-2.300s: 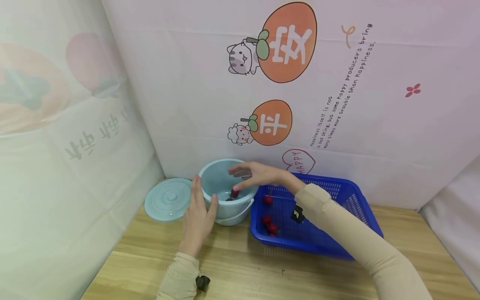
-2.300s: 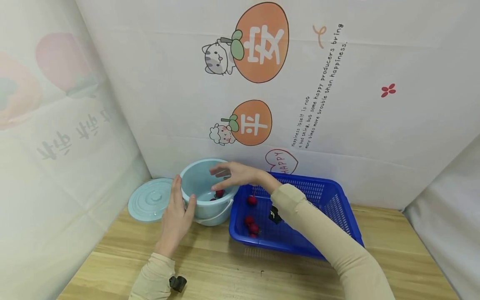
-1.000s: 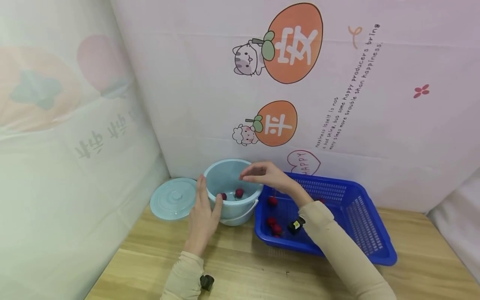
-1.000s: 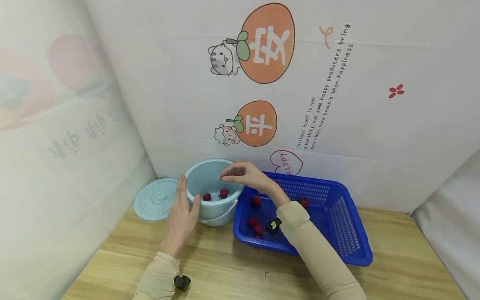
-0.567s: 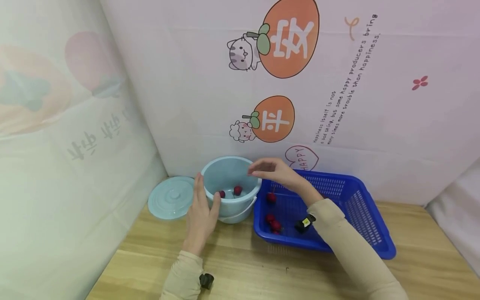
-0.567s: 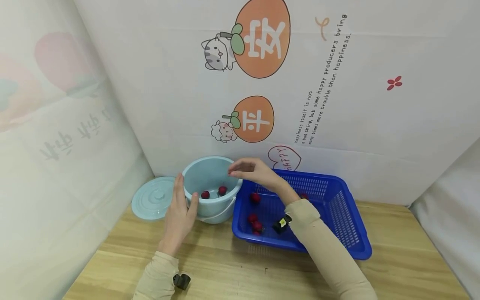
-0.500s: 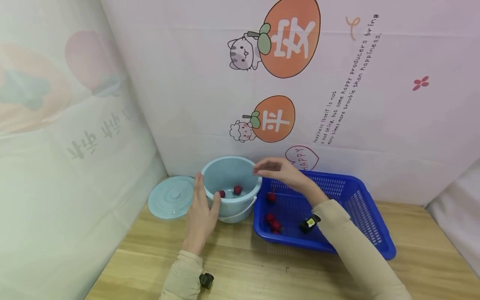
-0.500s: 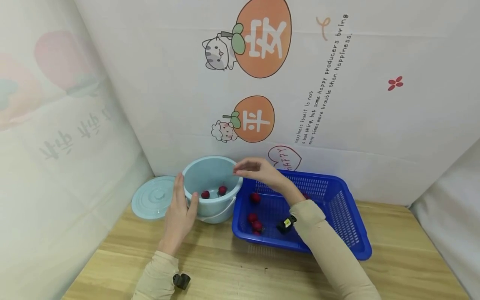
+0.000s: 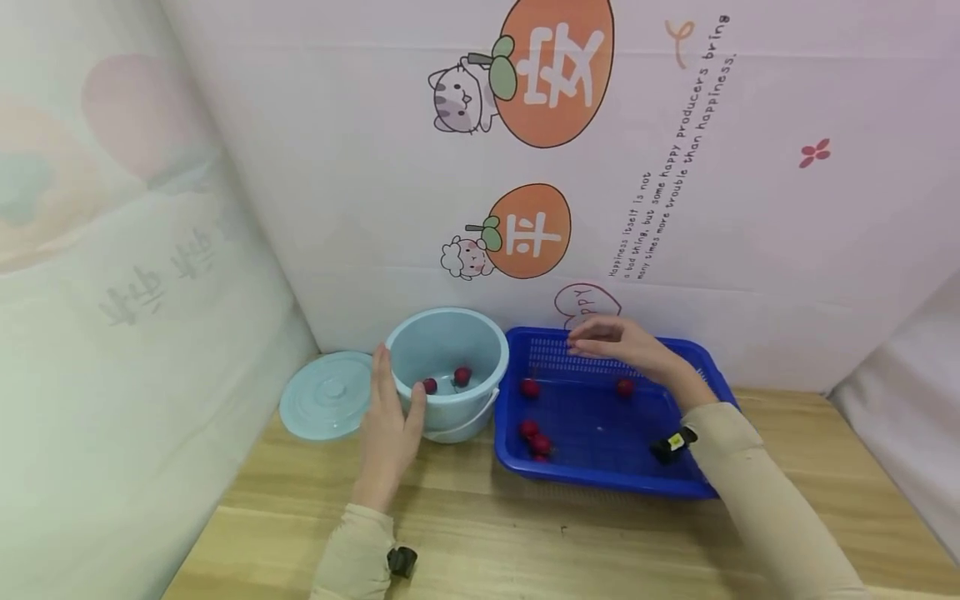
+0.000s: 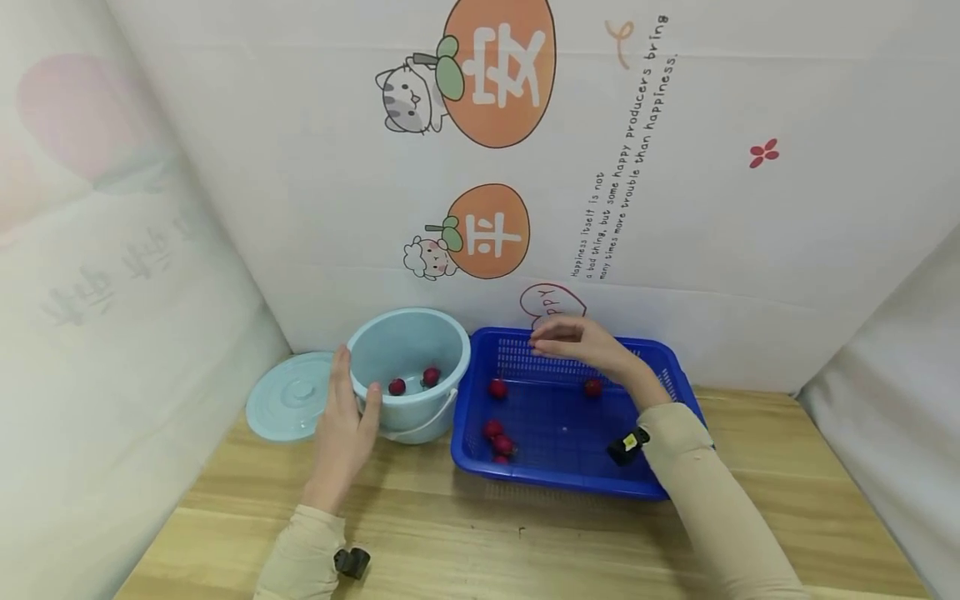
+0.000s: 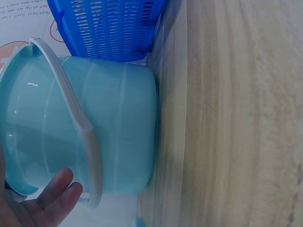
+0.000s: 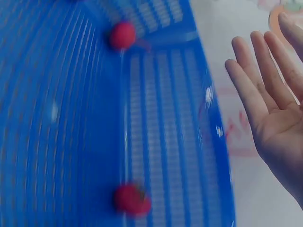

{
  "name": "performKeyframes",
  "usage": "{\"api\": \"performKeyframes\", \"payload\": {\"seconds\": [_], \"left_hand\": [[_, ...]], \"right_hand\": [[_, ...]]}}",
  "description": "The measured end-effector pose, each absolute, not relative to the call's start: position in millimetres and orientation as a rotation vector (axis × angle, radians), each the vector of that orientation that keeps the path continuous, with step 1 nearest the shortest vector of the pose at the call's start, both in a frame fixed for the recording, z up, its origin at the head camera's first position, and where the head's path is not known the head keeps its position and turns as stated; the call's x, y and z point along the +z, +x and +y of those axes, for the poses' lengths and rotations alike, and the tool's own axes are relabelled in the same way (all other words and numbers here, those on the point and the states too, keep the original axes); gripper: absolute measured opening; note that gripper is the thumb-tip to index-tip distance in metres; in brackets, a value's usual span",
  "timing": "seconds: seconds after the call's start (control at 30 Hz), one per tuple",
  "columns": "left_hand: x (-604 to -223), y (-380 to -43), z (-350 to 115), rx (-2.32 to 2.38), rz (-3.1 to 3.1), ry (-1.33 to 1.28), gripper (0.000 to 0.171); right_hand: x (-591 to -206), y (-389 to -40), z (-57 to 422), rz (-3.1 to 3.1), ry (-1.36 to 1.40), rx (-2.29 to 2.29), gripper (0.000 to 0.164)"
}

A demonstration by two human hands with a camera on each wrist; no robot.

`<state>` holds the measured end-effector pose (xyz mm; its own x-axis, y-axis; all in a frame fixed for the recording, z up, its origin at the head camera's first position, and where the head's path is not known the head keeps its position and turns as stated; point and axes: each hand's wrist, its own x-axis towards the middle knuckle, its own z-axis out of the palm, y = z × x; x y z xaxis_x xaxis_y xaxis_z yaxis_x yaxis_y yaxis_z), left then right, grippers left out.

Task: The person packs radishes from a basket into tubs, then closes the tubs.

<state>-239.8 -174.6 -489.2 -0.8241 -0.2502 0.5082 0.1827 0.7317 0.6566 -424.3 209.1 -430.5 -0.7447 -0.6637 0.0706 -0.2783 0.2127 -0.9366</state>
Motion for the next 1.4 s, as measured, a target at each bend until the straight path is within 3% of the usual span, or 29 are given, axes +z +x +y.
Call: {"api": "performKeyframes", "payload": {"seconds": [0.37,0.67,0.87,1.27,1.4], "left_hand": [[-490,-239,-178,-0.954,-2.343,0.061,0.075],[-496,-237,-177,-0.947,-2.349,0.066,0.076],[-500,-236,-176,-0.958,-2.333,0.055,0.076],[-494,-240,-178,-0.96,-2.318,0.045,0.076],[-492,-242,-178,-0.952,-2.325,0.044,0.076]], "right_hand": [[-438,-427,255,2.351,-0.706,-1.342,0.041],[-444,-424,257,2.606,-0.931,-0.849,0.029],[-451,-423,261,2.638,-0.902,-0.507,0.025],[-454,-419,245,2.717,-0.887,-0.364,0.02],[-453,-418,240,2.717,-0.953,-0.296,0.027]]}}
